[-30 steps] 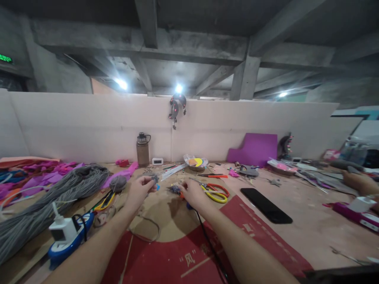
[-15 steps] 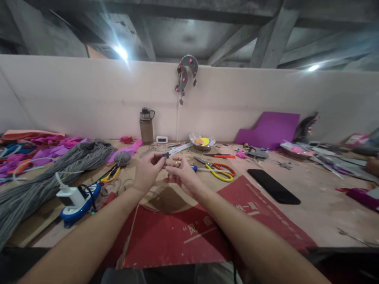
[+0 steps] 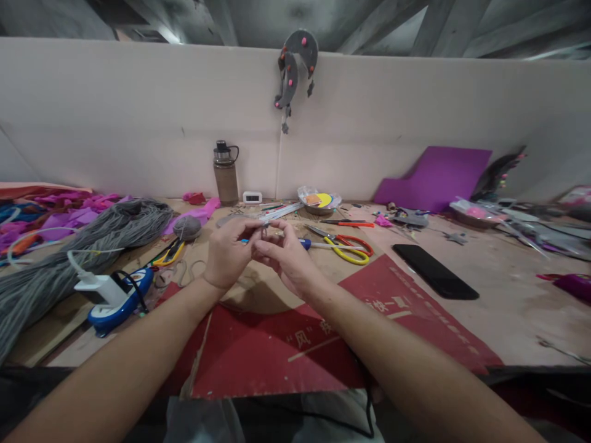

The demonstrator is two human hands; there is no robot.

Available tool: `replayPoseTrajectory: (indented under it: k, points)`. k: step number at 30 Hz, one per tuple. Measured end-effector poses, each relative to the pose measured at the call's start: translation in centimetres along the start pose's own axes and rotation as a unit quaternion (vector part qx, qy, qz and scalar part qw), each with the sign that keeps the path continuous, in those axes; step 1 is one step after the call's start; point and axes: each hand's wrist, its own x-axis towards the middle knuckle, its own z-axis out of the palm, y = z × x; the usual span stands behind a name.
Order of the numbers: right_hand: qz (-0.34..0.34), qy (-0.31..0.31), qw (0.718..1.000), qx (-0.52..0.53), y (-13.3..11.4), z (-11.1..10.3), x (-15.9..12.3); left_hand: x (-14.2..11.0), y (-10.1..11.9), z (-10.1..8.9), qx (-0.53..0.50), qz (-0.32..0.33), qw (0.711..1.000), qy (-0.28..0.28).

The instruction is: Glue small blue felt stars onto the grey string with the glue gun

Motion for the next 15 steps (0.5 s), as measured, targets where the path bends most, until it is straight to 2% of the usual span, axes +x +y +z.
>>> replayPoseTrajectory:
  k: [3, 7, 11, 15]
  points:
    - [-0.014, 0.033, 0.995, -0.091, -0.1, -0.2, 0.0, 0.1, 0.7, 0.2, -0.055, -0.078, 0.995, -0.007]
    - [-0.116, 0.056, 0.957, -0.261, -0.1, -1.2, 0.3, 0.4, 1.2, 0.6, -0.132, -0.168, 0.977, -0.013]
    - [-0.215, 0.069, 0.894, -0.386, -0.8, -2.0, 0.3, 0.6, 1.0, 0.7, -0.216, -0.235, 0.947, -0.024]
    - [-0.302, 0.076, 0.805, -0.506, -1.7, -2.4, 0.1, 0.5, 0.8, 0.8, -0.268, -0.259, 0.927, -0.049]
